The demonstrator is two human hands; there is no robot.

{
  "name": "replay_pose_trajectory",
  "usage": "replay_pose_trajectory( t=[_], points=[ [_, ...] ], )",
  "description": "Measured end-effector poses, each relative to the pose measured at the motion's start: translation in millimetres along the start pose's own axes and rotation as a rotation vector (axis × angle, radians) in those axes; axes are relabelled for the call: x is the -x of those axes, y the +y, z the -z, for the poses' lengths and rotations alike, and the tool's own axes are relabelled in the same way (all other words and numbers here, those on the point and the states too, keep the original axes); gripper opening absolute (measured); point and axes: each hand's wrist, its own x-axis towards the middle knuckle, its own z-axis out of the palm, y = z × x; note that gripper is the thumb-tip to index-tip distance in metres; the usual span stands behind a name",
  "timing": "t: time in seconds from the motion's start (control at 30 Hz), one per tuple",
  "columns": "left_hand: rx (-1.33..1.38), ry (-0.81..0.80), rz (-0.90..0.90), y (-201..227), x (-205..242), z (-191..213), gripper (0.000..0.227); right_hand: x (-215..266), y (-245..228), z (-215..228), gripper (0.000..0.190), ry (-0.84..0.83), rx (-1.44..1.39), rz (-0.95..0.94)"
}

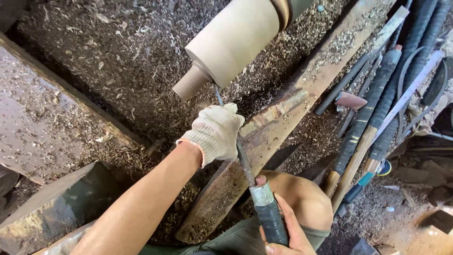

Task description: Using a chisel to shape wood on a spinning lathe and measuring with a tape measure.

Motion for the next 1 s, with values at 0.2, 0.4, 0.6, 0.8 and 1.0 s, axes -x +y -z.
replay_pose_trajectory(
  t=[0.2, 0.4, 0.6, 0.8, 1.0],
  points=[
    [0.013, 0.068, -0.019, -1.6, 0.8, -4.7, 0.040, 0.0, -4.6, 9.0, 0.120, -0.042, 0.019, -0.017],
    [0.041, -0.019, 0.035, 0.6, 3.6, 5.6, 0.063, 1.8, -45.4, -0.8, 0.121, -0.079, 0.034, -0.089],
    [0.010, -0.037, 0.033, -0.1, 5.4, 8.2, 0.064, 2.8, -42.0, -15.9, 0.118, -0.025, -0.115, -0.108],
    [-0.040, -0.202, 0.085, 7.9, 2.7, 23.9, 0.068, 0.7, -42.1, -17.2, 0.117, 0.012, -0.145, -0.108],
    [-0.058, -0.095, 0.045, 0.5, -2.0, 8.2, 0.056, 5.2, -44.3, -15.4, 0.110, -0.056, -0.095, -0.042]
  ],
)
